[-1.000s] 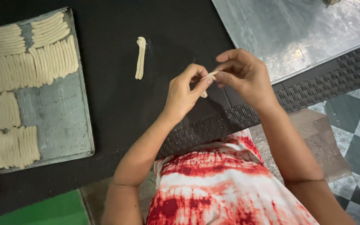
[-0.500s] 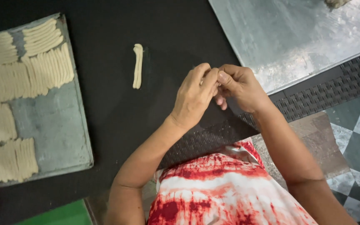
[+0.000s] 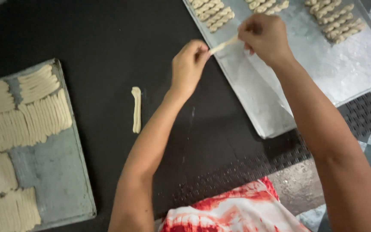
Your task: Twisting pre-cut dough strips into shapes and placing them on a baking tray
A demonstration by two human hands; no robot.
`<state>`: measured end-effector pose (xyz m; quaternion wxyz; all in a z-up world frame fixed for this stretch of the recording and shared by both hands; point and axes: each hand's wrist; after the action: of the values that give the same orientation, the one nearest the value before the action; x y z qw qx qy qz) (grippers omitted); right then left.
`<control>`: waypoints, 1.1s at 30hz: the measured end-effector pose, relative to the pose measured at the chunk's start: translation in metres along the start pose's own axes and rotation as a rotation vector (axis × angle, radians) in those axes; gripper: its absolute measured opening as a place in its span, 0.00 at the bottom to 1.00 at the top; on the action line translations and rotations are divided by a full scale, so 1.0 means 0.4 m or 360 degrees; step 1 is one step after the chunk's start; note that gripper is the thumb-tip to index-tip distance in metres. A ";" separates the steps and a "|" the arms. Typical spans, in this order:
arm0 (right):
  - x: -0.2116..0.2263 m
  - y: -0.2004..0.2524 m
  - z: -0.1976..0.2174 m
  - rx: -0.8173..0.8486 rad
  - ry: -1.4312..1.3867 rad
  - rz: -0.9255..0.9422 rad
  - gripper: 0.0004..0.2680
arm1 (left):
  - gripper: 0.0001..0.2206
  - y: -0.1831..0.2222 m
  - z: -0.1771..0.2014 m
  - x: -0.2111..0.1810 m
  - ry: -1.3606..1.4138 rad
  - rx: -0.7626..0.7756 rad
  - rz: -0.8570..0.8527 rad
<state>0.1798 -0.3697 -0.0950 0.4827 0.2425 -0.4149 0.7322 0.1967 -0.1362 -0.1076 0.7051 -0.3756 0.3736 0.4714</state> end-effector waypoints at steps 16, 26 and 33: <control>-0.064 -0.099 -0.133 -0.0048 0.1213 0.0449 0.10 | 0.16 0.033 0.053 0.062 -0.1015 -0.0301 -0.0278; 0.269 0.014 -0.506 0.0573 0.0511 0.0750 0.02 | 0.09 0.439 0.424 0.140 -0.1005 -0.0557 0.0155; 0.367 0.142 -0.613 0.0597 0.0773 0.0864 0.12 | 0.08 0.540 0.395 0.167 -0.0744 -0.0557 0.0241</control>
<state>0.0782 -0.1000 -0.1371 0.3032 0.0280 -0.1971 0.9319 0.0382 0.0879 -0.1354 0.6594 -0.3438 0.1413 0.6534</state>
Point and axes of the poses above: each hand's wrist, its own y-axis away from the middle knuckle, its own z-axis out of the back of the hand, x = y × z, and after that the axes turned 12 degrees about z, right-handed
